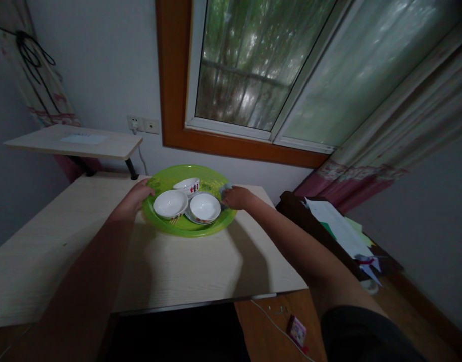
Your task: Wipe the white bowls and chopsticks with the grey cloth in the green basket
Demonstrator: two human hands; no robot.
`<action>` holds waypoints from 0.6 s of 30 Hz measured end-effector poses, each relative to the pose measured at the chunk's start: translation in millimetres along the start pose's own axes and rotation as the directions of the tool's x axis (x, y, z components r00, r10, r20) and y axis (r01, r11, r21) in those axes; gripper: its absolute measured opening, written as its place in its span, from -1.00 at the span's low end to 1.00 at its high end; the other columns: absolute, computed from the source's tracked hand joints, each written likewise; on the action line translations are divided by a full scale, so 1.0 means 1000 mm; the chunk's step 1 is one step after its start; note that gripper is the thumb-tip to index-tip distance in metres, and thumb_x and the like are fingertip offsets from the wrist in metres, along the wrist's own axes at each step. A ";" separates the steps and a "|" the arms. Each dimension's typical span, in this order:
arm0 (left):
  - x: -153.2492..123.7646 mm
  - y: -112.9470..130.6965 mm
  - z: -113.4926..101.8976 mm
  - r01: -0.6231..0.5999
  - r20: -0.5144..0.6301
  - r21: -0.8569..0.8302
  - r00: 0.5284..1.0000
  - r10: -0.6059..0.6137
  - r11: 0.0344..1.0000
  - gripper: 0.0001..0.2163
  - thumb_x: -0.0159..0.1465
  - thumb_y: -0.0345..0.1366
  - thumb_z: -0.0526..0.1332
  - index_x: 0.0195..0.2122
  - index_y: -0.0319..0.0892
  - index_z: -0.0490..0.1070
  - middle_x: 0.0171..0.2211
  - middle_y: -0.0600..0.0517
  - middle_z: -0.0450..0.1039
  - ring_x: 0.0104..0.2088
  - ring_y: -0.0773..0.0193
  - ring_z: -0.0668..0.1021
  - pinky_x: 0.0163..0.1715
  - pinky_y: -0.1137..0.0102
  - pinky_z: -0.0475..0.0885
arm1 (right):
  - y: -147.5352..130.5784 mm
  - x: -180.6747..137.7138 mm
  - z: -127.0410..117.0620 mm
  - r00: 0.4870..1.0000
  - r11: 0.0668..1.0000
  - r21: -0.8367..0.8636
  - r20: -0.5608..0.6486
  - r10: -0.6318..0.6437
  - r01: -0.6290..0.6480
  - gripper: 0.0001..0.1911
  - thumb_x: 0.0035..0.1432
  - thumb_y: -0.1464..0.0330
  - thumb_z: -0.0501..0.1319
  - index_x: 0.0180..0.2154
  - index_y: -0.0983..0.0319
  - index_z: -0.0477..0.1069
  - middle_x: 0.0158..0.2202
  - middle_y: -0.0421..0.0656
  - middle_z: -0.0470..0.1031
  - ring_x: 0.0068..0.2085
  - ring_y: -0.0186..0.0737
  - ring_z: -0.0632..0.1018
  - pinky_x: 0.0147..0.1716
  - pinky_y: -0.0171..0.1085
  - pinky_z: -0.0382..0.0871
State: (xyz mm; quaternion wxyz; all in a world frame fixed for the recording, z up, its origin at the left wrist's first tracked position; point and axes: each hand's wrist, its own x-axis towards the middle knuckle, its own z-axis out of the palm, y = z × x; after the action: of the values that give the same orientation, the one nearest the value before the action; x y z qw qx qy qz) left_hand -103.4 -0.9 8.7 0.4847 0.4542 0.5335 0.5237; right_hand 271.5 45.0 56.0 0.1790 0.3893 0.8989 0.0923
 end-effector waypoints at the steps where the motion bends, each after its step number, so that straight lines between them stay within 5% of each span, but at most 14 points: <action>1: 0.000 0.000 0.000 0.005 0.003 0.007 1.000 -0.005 1.000 -0.57 -0.23 -0.35 0.19 -0.24 -0.19 0.50 -0.49 0.02 0.54 -0.55 0.20 0.50 -0.57 0.41 0.32 | 0.001 0.006 0.003 1.000 0.999 -0.030 -0.025 -0.020 0.019 -0.71 0.41 0.31 0.15 -0.15 0.20 0.66 0.11 0.08 0.64 0.19 0.06 0.59 0.22 -0.02 0.38; 6: 0.005 -0.002 -0.001 0.027 -0.008 0.008 1.000 -0.027 1.000 -0.53 -0.24 -0.36 0.17 -0.21 -0.19 0.49 -0.48 0.01 0.55 -0.51 0.17 0.52 -0.54 0.39 0.34 | -0.001 0.017 0.007 0.998 0.999 -0.011 -0.055 0.029 -0.030 -0.66 0.43 0.22 0.14 -0.05 0.23 0.64 0.21 0.10 0.57 0.29 0.08 0.51 0.30 0.09 0.31; 11: 0.007 -0.007 -0.002 0.036 -0.042 0.021 0.998 -0.036 0.999 -0.56 -0.23 -0.34 0.20 -0.23 -0.19 0.49 -0.48 0.00 0.54 -0.53 0.18 0.50 -0.54 0.39 0.31 | -0.016 -0.008 -0.001 0.999 0.996 0.078 0.025 0.037 -0.038 -0.58 0.45 0.15 0.11 -0.18 0.23 0.68 0.01 0.13 0.68 0.13 0.09 0.63 0.26 0.02 0.33; 14: 0.005 -0.009 -0.003 0.025 -0.043 0.022 0.999 -0.024 0.999 -0.56 -0.21 -0.32 0.21 -0.23 -0.20 0.50 -0.48 -0.01 0.54 -0.52 0.16 0.50 -0.54 0.39 0.30 | -0.033 -0.030 -0.011 0.993 0.982 0.189 0.121 -0.011 -0.013 -0.40 0.51 0.07 -0.03 -0.23 0.23 0.69 -0.14 0.10 0.72 -0.01 0.02 0.69 0.16 -0.05 0.42; 18: 0.003 -0.009 -0.003 0.006 -0.026 0.006 1.000 -0.006 1.000 -0.55 -0.21 -0.31 0.19 -0.22 -0.20 0.52 -0.49 0.01 0.54 -0.55 0.19 0.48 -0.56 0.40 0.30 | -0.044 -0.052 -0.020 0.985 0.914 0.405 0.152 -0.079 0.010 -0.24 0.51 -0.07 -0.18 -0.08 0.22 0.69 -0.09 0.09 0.71 -0.10 0.00 0.70 -0.04 -0.11 0.52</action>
State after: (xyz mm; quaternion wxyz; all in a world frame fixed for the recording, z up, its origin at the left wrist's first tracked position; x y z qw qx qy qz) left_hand -106.6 1.8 -0.9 0.4779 0.4470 0.5427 0.5266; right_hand 267.3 -23.5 74.3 0.1711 0.4034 0.8892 -0.1313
